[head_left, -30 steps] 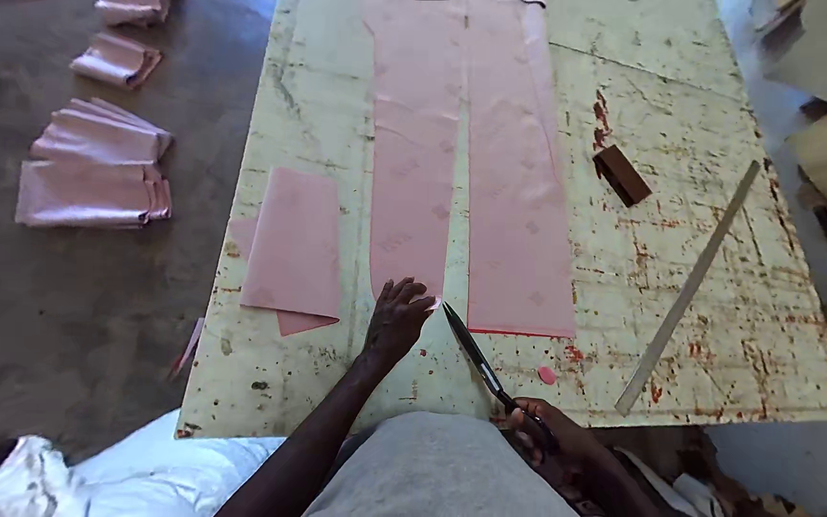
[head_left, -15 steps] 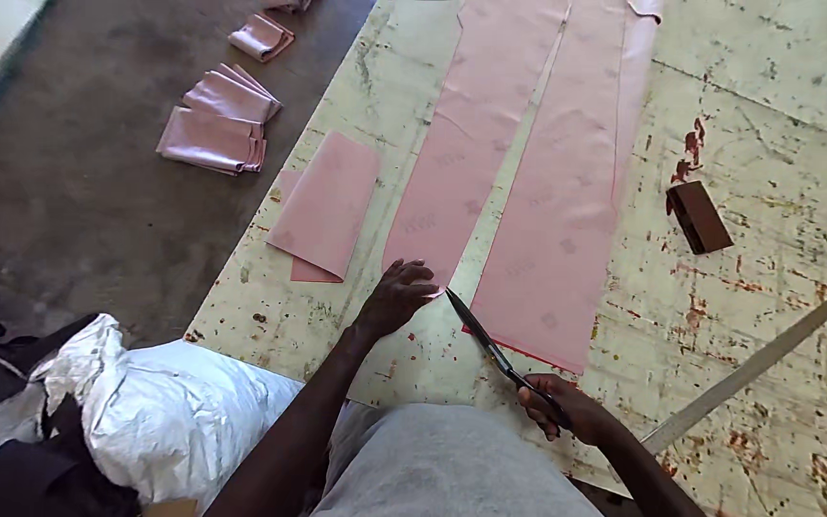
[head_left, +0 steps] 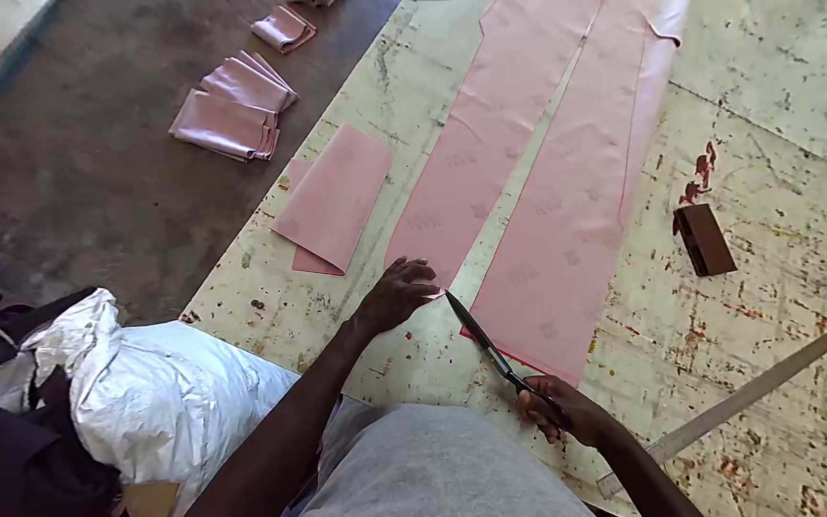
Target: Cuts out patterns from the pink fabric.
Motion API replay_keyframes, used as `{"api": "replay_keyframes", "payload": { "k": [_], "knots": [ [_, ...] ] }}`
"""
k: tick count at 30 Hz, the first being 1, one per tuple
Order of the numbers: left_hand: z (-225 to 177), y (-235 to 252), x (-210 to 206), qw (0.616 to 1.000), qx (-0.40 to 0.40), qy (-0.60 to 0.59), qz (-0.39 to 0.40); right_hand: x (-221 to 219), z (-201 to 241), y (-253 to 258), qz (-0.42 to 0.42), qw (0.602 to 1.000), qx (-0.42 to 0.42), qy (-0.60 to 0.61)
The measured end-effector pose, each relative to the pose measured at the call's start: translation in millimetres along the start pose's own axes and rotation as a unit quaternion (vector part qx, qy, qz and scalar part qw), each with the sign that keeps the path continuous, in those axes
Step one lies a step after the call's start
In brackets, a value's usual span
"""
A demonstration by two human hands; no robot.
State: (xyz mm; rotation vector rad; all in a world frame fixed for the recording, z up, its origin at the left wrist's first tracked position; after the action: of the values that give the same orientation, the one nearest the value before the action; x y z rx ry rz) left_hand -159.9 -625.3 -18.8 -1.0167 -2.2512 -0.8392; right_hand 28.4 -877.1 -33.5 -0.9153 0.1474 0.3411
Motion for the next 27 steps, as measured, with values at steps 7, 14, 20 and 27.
{"api": "replay_keyframes", "payload": {
  "k": [7,14,20,27],
  "knots": [
    [0,0,0,1.000,0.001,0.001,0.003,4,5,-1,-0.012,1.000,-0.009,-0.023],
    [1,1,0,1.000,0.011,-0.005,0.011,10,4,1,-0.021,0.999,-0.015,-0.033],
    [5,3,0,0.999,0.032,-0.011,0.008,17,0,3,-0.022,0.999,-0.014,-0.039],
    [5,2,1,0.999,0.039,-0.021,0.002,51,16,-15,0.029,0.995,-0.045,-0.083]
  ]
}}
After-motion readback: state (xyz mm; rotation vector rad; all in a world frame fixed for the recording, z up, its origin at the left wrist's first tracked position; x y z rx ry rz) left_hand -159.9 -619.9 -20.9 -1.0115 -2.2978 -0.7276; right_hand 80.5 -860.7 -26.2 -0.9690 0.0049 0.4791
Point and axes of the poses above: each hand's wrist, its own y-axis towards the middle knuckle, its own x-axis out of the back of the hand, z = x × y, the point moved 10 cm from there along y, towards the middle knuckle, and after that the axes turned 1 degree about -y, right-handed, at the moved point
